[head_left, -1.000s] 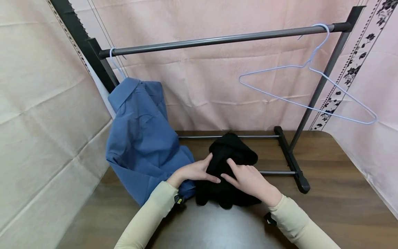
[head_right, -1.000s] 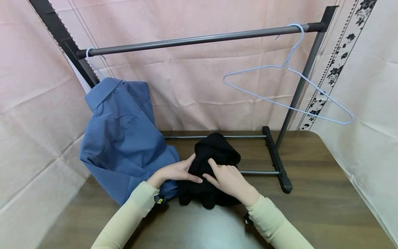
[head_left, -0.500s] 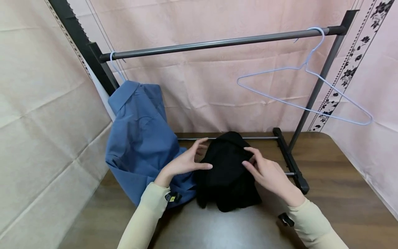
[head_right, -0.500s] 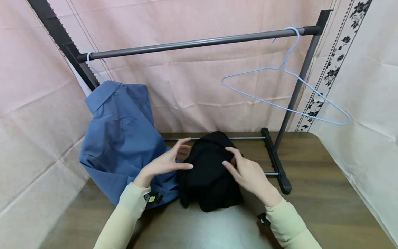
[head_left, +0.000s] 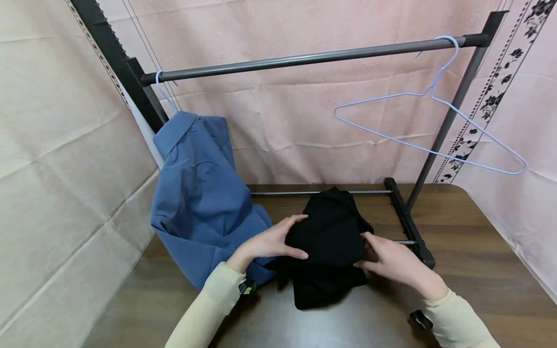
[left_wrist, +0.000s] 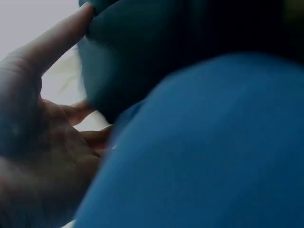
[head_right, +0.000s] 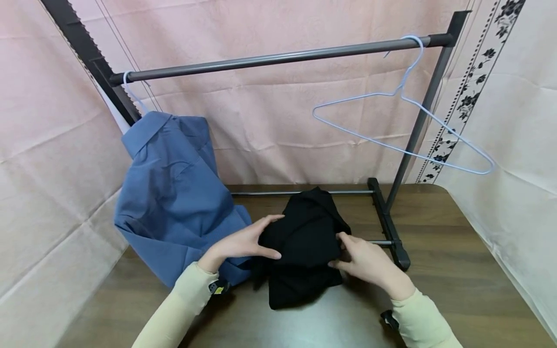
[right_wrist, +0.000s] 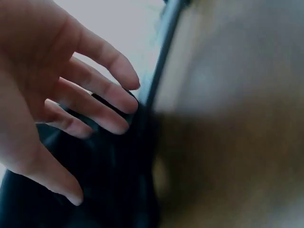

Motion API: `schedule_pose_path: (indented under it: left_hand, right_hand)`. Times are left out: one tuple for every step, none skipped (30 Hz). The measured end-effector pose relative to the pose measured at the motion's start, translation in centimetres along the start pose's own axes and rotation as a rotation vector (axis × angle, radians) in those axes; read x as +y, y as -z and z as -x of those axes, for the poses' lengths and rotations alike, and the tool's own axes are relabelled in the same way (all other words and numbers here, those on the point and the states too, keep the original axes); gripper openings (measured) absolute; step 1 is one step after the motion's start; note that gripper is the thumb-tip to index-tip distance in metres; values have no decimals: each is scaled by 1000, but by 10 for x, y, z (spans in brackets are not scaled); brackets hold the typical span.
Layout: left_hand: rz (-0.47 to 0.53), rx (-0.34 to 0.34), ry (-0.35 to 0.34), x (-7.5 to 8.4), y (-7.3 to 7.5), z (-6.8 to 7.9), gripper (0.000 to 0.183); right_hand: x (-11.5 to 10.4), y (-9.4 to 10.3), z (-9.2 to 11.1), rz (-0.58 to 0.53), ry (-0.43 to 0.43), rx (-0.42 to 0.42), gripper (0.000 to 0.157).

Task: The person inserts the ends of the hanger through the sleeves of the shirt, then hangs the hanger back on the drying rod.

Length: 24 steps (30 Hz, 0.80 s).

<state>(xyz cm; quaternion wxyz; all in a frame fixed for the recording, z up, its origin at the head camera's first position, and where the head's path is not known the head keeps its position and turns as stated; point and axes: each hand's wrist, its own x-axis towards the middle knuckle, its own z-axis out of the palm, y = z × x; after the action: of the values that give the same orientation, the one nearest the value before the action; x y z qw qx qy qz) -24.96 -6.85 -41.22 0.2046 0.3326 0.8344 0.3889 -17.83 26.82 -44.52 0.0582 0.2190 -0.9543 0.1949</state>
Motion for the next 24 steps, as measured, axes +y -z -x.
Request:
schedule_pose_path:
  left_hand:
    - [-7, -15, 7, -2, -6, -3, 93]
    - [-18, -27, 10, -4, -12, -5, 92]
    - [-42, -32, 13, -5, -18, -8, 92]
    - [-62, -29, 10, -6, -23, -10, 91]
    - [-77, -24, 8, -7, -27, -12, 89]
    - [-89, -14, 7, -7, -30, -14, 87]
    - [-92, -2, 5, -6, -32, -15, 84]
    - [-93, 15, -2, -6, -34, -16, 81]
    - [-91, 29, -4, -6, -34, -16, 77]
    - [-82, 40, -8, -6, -33, -17, 73]
    - [-78, 53, -12, -6, -32, -17, 70]
    - [-81, 70, -15, -6, -30, -16, 66]
    - [-87, 89, -21, -6, -27, -15, 63]
    - [-99, 119, -33, -5, -23, -14, 59]
    - [-108, 155, -38, -4, -18, -13, 56]
    - [-119, 198, -48, -3, -12, -11, 54]
    - [-141, 252, -60, -1, -5, -10, 52]
    - [-158, 306, -71, 1, 1, -8, 50]
    - [-180, 363, -82, 4, 9, -7, 48]
    - [-203, 421, -91, 6, 16, -7, 46]
    - [-209, 470, -93, 9, 24, -7, 44]
    - [-213, 516, -102, 12, 31, -8, 41]
    - [-215, 561, -108, 15, 38, -9, 39]
    - [-203, 595, -115, 20, 45, -10, 36]
  right_hand:
    - [-2, -5, 0, 4, 16, -6, 52]
    - [-3, -9, -1, 14, 29, -8, 49]
    - [-5, -13, -3, 36, 41, -2, 42]
    - [-6, -16, -4, 57, 53, 8, 32]
    - [-8, -19, -6, 70, 62, 16, 24]
    - [-9, -20, -8, 77, 64, 20, 18]
    - [-10, -21, -10, 83, 63, 20, 17]
    - [-11, -22, -12, 86, 57, 17, 20]
    - [-11, -21, -14, 93, 56, 16, 20]
    - [-11, -20, -15, 92, 53, 16, 21]
    - [-11, -18, -16, 89, 48, 17, 20]
    - [-11, -16, -17, 88, 44, 28, 21]
    - [-11, -13, -17, 87, 41, 45, 20]
    - [-10, -10, -18, 84, 42, 70, 19]
    - [-10, -6, -19, 85, 46, 105, 18]
    - [-9, 0, -19, 79, 47, 143, 18]
    - [-9, 6, -20, 76, 52, 190, 17]
    - [-9, 13, -21, 78, 62, 246, 16]
    - [-8, 20, -23, 80, 72, 301, 14]
    - [-8, 28, -24, 83, 82, 359, 13]
    - [-9, 37, -26, 85, 88, 418, 13]
    - [-9, 46, -29, 81, 94, 470, 13]
    - [-10, 54, -32, 78, 100, 522, 13]
    - [-11, 63, -35, 72, 103, 565, 14]
